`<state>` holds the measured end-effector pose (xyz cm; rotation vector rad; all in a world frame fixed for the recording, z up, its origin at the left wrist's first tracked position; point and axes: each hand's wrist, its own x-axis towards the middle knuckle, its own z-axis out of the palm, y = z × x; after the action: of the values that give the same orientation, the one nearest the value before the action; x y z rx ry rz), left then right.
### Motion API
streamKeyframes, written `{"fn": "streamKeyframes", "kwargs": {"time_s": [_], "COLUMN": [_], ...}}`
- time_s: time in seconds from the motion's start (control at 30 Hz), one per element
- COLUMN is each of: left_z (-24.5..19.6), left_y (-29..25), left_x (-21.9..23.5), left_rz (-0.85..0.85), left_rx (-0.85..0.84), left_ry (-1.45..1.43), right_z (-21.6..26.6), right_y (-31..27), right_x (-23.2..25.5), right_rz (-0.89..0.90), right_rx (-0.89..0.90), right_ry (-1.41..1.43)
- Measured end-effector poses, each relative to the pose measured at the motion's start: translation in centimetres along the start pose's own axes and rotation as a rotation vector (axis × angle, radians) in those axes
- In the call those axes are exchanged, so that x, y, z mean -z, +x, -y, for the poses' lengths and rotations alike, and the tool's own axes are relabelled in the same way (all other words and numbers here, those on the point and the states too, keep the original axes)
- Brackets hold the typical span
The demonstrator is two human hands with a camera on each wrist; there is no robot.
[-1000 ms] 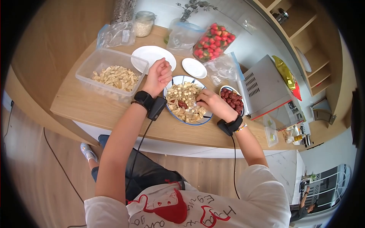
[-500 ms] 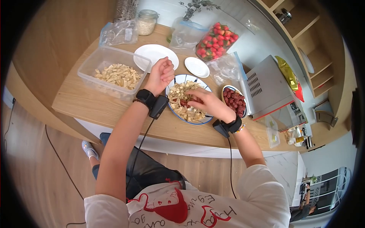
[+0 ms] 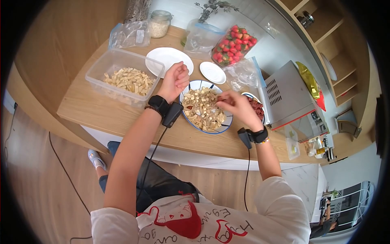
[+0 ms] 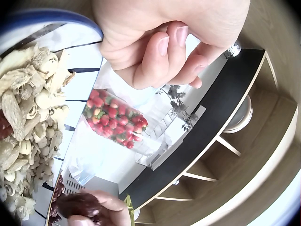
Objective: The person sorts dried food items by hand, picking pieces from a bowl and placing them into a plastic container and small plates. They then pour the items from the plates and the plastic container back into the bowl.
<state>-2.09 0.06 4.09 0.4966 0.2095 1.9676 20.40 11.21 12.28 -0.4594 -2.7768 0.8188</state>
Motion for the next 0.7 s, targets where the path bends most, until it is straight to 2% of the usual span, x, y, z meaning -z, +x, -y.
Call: {"fn": "streamKeyframes", "kwargs": {"time_s": [0.1,0.17,0.23,0.33,0.53,0.7], "left_z": [0.0,0.0,0.1,0.0,0.1,0.0], "left_y": [0.0,0.1,0.1,0.1,0.0,0.1], "left_x": [-0.2,-0.1,0.0,0.1,0.0,0.4], "left_rz": [-0.018,-0.024,-0.019,-0.004,-0.03,-0.027], "left_rx": [-0.008,-0.003,0.001,0.002,-0.009,-0.016], "left_ry": [0.018,0.0,-0.01,-0.002,0.008,0.029], "right_z": [-2.7,-4.4,-6.6,-8.4,-11.3,-11.9], "right_y": [-1.5,-2.9,-3.9,-5.2,-6.6,-7.1], "right_x": [3.0,5.6,7.7,9.1,8.7,9.0], "right_rz": [-0.205,-0.295,-0.308,-0.3,-0.206,-0.255], "right_rx": [0.012,-0.087,-0.225,-0.325,-0.218,-0.14], "right_ry": [-0.014,-0.235,-0.392,-0.616,-0.539,-0.482]}}
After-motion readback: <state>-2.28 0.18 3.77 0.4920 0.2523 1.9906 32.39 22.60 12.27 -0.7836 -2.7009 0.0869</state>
